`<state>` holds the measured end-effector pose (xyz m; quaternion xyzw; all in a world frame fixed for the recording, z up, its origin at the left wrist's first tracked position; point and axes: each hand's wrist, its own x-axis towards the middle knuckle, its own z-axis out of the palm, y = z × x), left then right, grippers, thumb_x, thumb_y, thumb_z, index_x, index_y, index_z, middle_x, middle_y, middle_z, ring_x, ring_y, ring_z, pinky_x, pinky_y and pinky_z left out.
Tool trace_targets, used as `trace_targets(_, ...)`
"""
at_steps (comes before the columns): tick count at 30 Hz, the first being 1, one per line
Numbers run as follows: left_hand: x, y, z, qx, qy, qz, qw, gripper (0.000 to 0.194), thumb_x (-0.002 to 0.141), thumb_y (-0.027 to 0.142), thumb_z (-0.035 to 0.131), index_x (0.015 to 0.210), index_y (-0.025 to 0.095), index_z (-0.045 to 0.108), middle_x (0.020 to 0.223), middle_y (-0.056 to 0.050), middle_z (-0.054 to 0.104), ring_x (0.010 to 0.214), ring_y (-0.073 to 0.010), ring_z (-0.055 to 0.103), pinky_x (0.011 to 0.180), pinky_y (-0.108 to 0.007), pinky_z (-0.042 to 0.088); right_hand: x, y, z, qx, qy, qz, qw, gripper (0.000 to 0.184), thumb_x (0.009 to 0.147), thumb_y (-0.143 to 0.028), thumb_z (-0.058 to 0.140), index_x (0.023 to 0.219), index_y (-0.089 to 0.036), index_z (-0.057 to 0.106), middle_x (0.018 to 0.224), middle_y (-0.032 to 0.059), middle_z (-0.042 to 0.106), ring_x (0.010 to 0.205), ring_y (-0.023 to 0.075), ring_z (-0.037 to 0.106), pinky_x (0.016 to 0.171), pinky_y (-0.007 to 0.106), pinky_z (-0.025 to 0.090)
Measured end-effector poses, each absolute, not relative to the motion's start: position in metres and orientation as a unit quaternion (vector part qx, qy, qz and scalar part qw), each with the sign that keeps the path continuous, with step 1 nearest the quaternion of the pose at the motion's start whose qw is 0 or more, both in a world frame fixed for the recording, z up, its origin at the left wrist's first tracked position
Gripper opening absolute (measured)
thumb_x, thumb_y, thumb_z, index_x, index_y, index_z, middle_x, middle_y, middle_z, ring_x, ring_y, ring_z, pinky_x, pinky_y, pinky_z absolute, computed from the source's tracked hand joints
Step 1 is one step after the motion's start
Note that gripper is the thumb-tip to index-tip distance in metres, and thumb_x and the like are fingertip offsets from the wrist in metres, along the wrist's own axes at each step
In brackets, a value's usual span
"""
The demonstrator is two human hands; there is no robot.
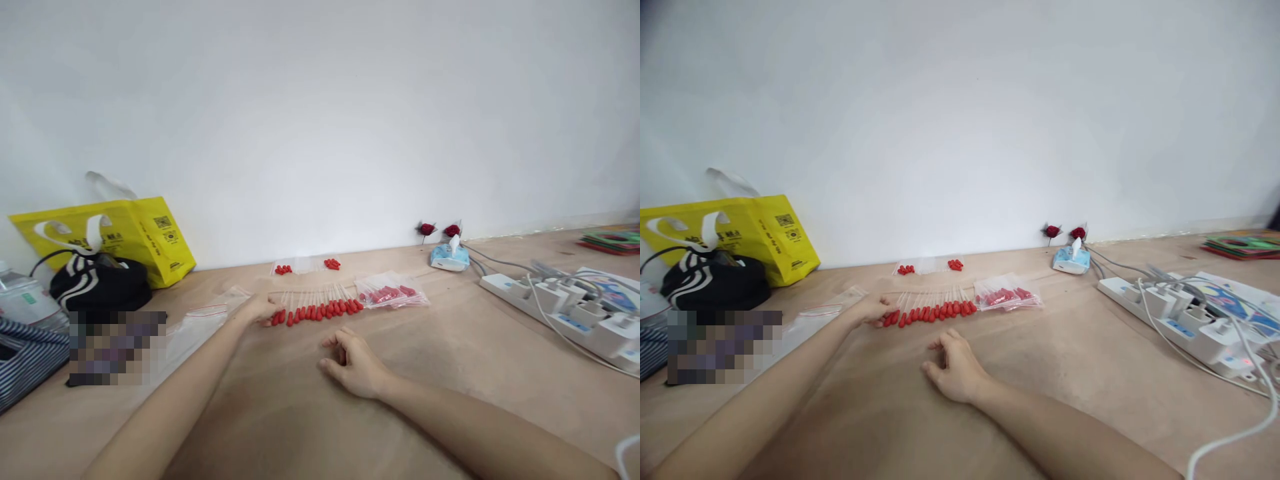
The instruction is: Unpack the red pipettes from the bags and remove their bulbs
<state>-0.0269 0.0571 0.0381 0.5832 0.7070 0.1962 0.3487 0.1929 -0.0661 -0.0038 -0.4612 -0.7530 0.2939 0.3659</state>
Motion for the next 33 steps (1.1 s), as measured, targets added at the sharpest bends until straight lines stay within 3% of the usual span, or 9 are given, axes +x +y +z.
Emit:
trace_targets(7, -0.015, 0.035, 0.031, 0.608, 0.67, 0.268, 0.332, 0.021, 0.057, 0.032, 0.065, 0.057, 0.014, 0.056, 0.047, 0.002, 0.056, 0.041, -0.0086, 0.05, 0.045, -0.019, 0.04, 0.196, -0.057, -0.001, -0.469, -0.743, 0.261, 0.4, 0.013, 0.068, -0.017, 0.057, 0.081, -0.017, 0.057, 0.079, 0.0011, 0.05, 0.057, 0.0078, 0.044, 0.056, 0.022, 0.038)
trace_targets(11, -0.015, 0.032, 0.024, 0.623, 0.657, 0.295, 0.305, 0.027, 0.056, 0.039, 0.063, 0.059, 0.014, 0.057, 0.045, 0.003, 0.055, 0.037, -0.0089, 0.047, 0.041, -0.02, 0.036, 0.232, -0.025, 0.016, -0.469, -0.774, 0.181, 0.385, 0.005, 0.069, -0.016, 0.055, 0.072, -0.017, 0.058, 0.073, 0.0015, 0.055, 0.068, 0.0119, 0.049, 0.064, 0.024, 0.038)
trace_targets(15, -0.02, 0.029, 0.017, 0.627, 0.653, 0.322, 0.278, 0.032, 0.063, 0.045, 0.055, 0.065, 0.014, 0.059, 0.049, 0.001, 0.058, 0.042, -0.0116, 0.053, 0.046, -0.021, 0.04, 0.284, 0.005, 0.03, -0.521, -0.797, 0.068, 0.297, 0.017, 0.063, -0.021, 0.061, 0.08, -0.017, 0.06, 0.078, 0.004, 0.056, 0.075, 0.0158, 0.05, 0.069, 0.027, 0.037)
trace_targets(19, -0.02, 0.026, 0.013, 0.617, 0.66, 0.342, 0.257, 0.031, 0.069, 0.044, 0.049, 0.068, 0.014, 0.058, 0.055, -0.001, 0.061, 0.048, -0.0137, 0.057, 0.051, -0.023, 0.044, 0.312, 0.015, 0.026, -0.559, -0.803, -0.004, 0.206, 0.042, 0.052, -0.031, 0.07, 0.091, -0.02, 0.06, 0.095, 0.0073, 0.056, 0.092, 0.0239, 0.048, 0.076, 0.033, 0.034)
trace_targets(21, -0.019, 0.024, 0.013, 0.615, 0.663, 0.349, 0.245, 0.03, 0.07, 0.042, 0.048, 0.068, 0.015, 0.058, 0.055, -0.001, 0.061, 0.048, -0.0144, 0.057, 0.052, -0.023, 0.044, 0.315, 0.016, 0.021, -0.557, -0.806, -0.004, 0.201, 0.04, 0.056, -0.03, 0.067, 0.094, -0.02, 0.06, 0.098, 0.0079, 0.056, 0.092, 0.023, 0.049, 0.075, 0.032, 0.034)
trace_targets(25, -0.017, 0.021, 0.014, 0.62, 0.661, 0.356, 0.229, 0.029, 0.071, 0.042, 0.048, 0.071, 0.016, 0.06, 0.054, 0.0, 0.061, 0.047, -0.0149, 0.058, 0.051, -0.023, 0.045, 0.314, 0.019, 0.015, -0.532, -0.809, 0.028, 0.25, 0.012, 0.069, -0.021, 0.055, 0.077, -0.018, 0.063, 0.087, 0.0061, 0.06, 0.078, 0.0154, 0.054, 0.071, 0.025, 0.037)
trace_targets(28, -0.018, 0.022, 0.012, 0.624, 0.66, 0.358, 0.217, 0.029, 0.071, 0.042, 0.048, 0.07, 0.016, 0.06, 0.055, 0.0, 0.062, 0.047, -0.0149, 0.058, 0.052, -0.024, 0.045, 0.314, 0.022, 0.013, -0.541, -0.791, 0.021, 0.284, 0.012, 0.072, -0.015, 0.048, 0.067, -0.018, 0.059, 0.079, 0.0041, 0.061, 0.074, 0.0142, 0.055, 0.068, 0.024, 0.038)
trace_targets(31, -0.019, 0.023, 0.009, 0.627, 0.659, 0.36, 0.205, 0.029, 0.071, 0.042, 0.047, 0.07, 0.016, 0.06, 0.056, -0.001, 0.062, 0.047, -0.0152, 0.059, 0.052, -0.024, 0.046, 0.316, 0.022, 0.014, -0.587, -0.742, -0.007, 0.325, 0.014, 0.078, -0.019, 0.041, 0.074, -0.017, 0.055, 0.078, 0.0069, 0.062, 0.072, 0.0169, 0.055, 0.064, 0.027, 0.039)
trace_targets(33, -0.019, 0.023, 0.008, 0.628, 0.66, 0.366, 0.189, 0.029, 0.072, 0.042, 0.047, 0.072, 0.016, 0.059, 0.058, -0.001, 0.062, 0.046, -0.015, 0.058, 0.051, -0.025, 0.046, 0.318, 0.019, 0.018, -0.625, -0.672, -0.023, 0.397, 0.018, 0.082, -0.026, 0.036, 0.081, -0.016, 0.051, 0.075, 0.0078, 0.062, 0.067, 0.0174, 0.056, 0.06, 0.028, 0.039)
